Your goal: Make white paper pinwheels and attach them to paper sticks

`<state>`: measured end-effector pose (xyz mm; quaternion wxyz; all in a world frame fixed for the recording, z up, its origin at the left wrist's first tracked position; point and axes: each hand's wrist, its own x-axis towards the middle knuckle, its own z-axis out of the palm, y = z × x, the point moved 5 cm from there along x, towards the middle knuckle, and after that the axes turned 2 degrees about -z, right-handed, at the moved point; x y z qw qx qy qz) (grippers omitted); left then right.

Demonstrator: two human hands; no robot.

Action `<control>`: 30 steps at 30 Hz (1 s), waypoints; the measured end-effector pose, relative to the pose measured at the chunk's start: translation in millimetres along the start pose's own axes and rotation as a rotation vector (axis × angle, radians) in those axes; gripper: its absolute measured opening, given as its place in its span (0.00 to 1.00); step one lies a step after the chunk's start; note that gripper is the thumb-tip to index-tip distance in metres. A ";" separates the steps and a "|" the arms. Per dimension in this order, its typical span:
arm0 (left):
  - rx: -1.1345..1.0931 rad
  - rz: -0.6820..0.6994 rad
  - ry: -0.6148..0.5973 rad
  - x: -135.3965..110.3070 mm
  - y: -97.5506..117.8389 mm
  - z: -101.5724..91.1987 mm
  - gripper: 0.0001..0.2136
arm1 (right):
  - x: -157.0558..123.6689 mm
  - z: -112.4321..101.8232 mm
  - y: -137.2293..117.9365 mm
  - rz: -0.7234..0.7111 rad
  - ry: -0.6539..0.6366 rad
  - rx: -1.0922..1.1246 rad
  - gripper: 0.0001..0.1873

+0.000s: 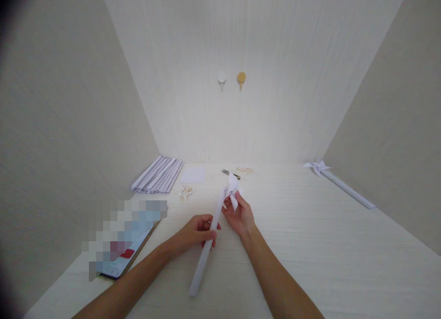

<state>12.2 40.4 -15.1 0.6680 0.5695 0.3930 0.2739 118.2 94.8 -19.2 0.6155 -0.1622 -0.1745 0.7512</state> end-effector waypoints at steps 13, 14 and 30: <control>0.050 -0.005 -0.082 -2.3 0.6 1.9 0.11 | 1.0 -5.7 2.8 0.011 0.052 -0.027 0.04; 0.051 -0.007 -0.084 -2.5 1.1 2.1 0.11 | 0.6 -5.7 2.7 0.009 0.059 -0.024 0.05; 0.037 -0.018 -0.049 -2.4 4.2 3.2 0.12 | -2.7 0.8 6.3 0.113 0.027 -0.064 0.04</control>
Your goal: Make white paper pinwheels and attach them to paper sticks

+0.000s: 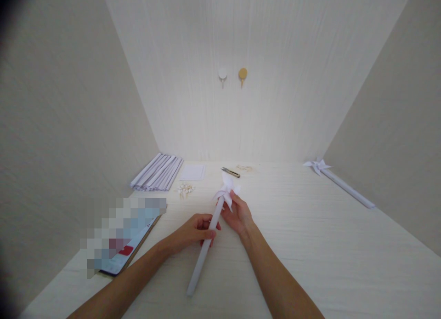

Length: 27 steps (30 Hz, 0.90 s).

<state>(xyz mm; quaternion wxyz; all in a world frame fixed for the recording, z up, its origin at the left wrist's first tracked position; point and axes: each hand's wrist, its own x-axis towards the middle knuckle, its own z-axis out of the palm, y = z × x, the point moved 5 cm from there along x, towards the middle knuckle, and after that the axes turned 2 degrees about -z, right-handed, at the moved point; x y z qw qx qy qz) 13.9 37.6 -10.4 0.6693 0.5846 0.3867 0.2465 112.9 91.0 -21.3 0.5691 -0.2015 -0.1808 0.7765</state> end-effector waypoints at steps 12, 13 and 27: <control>0.005 0.019 -0.018 -0.7 -0.7 -0.4 0.11 | 0.1 -2.0 0.6 0.023 0.060 -0.009 0.04; 0.007 0.018 -0.019 -0.7 -0.8 -0.3 0.11 | 0.5 -2.2 0.4 0.020 0.060 -0.009 0.04; 0.024 0.009 -0.008 0.3 -2.9 -0.7 0.11 | 2.6 -5.3 -2.3 -0.043 0.038 -0.040 0.04</control>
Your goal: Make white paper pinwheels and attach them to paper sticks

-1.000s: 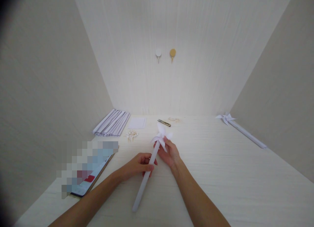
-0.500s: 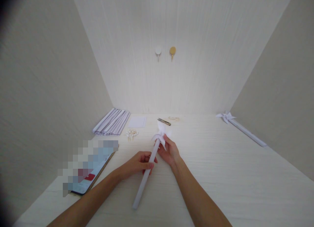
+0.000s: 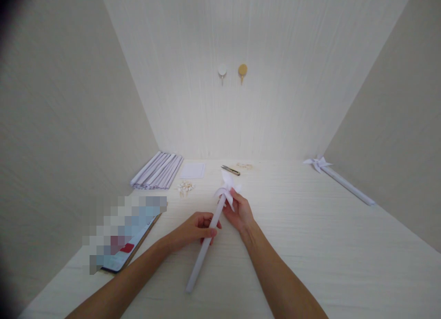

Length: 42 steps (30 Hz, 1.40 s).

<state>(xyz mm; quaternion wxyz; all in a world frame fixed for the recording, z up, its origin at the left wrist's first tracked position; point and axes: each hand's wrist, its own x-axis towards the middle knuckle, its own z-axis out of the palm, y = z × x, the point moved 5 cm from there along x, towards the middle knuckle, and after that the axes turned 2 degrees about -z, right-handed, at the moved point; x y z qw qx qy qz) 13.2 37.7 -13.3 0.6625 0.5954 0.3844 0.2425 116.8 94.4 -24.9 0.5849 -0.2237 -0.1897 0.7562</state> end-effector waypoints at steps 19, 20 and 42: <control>-0.013 -0.019 0.027 0.5 3.3 1.6 0.12 | -5.6 7.4 1.8 0.037 -0.056 0.003 0.08; -0.015 -0.022 0.031 0.4 3.4 1.7 0.12 | -5.6 7.4 2.0 0.041 -0.052 -0.001 0.08; -0.082 0.020 0.087 1.8 3.7 -2.9 0.10 | -2.3 8.0 2.6 0.040 -0.057 0.017 0.14</control>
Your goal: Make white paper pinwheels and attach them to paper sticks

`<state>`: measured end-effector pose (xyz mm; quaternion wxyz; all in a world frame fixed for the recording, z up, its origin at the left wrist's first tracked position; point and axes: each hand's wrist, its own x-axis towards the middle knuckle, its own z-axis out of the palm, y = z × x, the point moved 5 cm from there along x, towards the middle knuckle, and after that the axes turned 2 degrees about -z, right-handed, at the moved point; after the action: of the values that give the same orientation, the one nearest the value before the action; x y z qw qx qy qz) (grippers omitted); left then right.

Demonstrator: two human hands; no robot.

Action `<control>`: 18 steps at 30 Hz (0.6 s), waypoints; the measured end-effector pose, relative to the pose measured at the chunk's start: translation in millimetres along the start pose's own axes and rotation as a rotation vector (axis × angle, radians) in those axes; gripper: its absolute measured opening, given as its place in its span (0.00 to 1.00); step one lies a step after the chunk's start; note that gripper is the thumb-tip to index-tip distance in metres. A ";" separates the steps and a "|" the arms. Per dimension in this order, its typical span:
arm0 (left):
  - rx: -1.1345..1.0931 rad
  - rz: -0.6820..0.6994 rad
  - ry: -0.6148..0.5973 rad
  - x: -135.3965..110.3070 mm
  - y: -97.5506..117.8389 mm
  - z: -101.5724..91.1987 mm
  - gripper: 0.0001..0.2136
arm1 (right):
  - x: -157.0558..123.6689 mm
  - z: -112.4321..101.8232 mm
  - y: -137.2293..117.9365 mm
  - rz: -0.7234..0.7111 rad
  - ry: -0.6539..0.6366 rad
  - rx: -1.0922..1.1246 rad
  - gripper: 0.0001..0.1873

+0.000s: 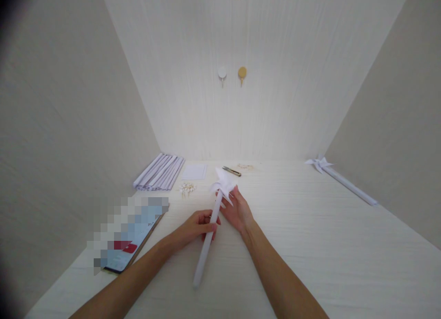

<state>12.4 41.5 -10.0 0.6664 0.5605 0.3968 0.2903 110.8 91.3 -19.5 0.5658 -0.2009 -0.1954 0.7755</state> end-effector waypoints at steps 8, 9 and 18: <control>-0.219 0.161 0.325 3.4 2.7 -28.9 0.13 | -0.2 3.1 -1.6 -0.183 0.065 -0.246 0.11; -0.231 0.175 0.358 3.3 3.1 -32.2 0.13 | -1.6 4.6 -0.6 -0.220 0.068 -0.318 0.11; -0.359 0.215 0.552 1.4 1.9 -49.8 0.14 | -28.7 30.8 25.3 -0.491 -0.024 -1.177 0.12</control>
<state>-29.3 68.7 -11.3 0.5877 0.3732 0.4432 0.5647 82.1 54.4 -4.3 0.5198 -0.4188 -0.6354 0.3882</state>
